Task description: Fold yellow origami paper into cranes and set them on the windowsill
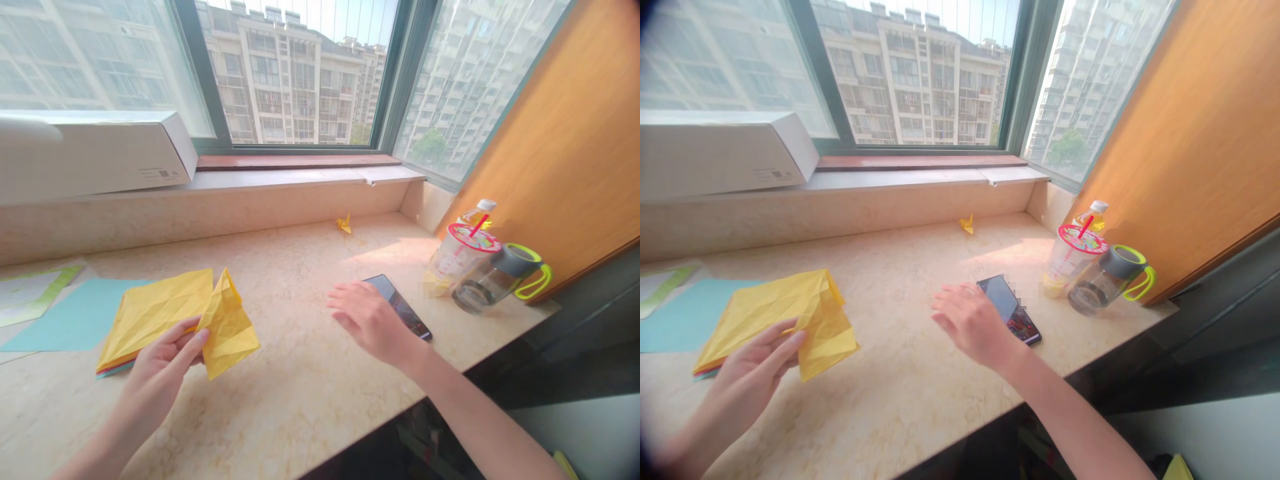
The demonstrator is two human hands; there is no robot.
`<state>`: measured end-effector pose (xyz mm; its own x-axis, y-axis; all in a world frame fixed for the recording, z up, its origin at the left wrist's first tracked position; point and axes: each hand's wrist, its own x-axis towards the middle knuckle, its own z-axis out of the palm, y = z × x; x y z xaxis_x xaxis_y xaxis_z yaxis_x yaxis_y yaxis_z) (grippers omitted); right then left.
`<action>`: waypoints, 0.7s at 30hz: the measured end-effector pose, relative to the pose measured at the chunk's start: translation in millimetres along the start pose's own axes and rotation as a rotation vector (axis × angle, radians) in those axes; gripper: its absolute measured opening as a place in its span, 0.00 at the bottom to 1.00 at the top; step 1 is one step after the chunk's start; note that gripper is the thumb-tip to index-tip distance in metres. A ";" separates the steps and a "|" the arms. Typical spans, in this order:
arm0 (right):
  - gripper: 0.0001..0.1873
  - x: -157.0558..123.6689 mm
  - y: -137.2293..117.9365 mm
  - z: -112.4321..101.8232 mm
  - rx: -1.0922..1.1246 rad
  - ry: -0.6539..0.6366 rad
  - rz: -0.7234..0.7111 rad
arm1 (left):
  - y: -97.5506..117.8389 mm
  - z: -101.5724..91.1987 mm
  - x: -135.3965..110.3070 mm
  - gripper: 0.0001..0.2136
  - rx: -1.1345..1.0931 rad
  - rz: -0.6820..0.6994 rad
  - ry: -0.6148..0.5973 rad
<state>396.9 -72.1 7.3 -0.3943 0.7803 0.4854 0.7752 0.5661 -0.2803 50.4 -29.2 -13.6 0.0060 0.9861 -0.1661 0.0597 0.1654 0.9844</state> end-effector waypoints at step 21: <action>0.20 -90.1 96.4 -31.3 0.186 0.533 0.402 | -9.9 -16.5 10.8 0.25 0.354 0.084 0.113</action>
<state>522.6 -96.2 -37.6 0.2386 0.7288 0.6418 0.6944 0.3340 -0.6374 33.4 -19.9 -24.2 -0.0831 0.9948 -0.0589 0.4046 0.0876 0.9103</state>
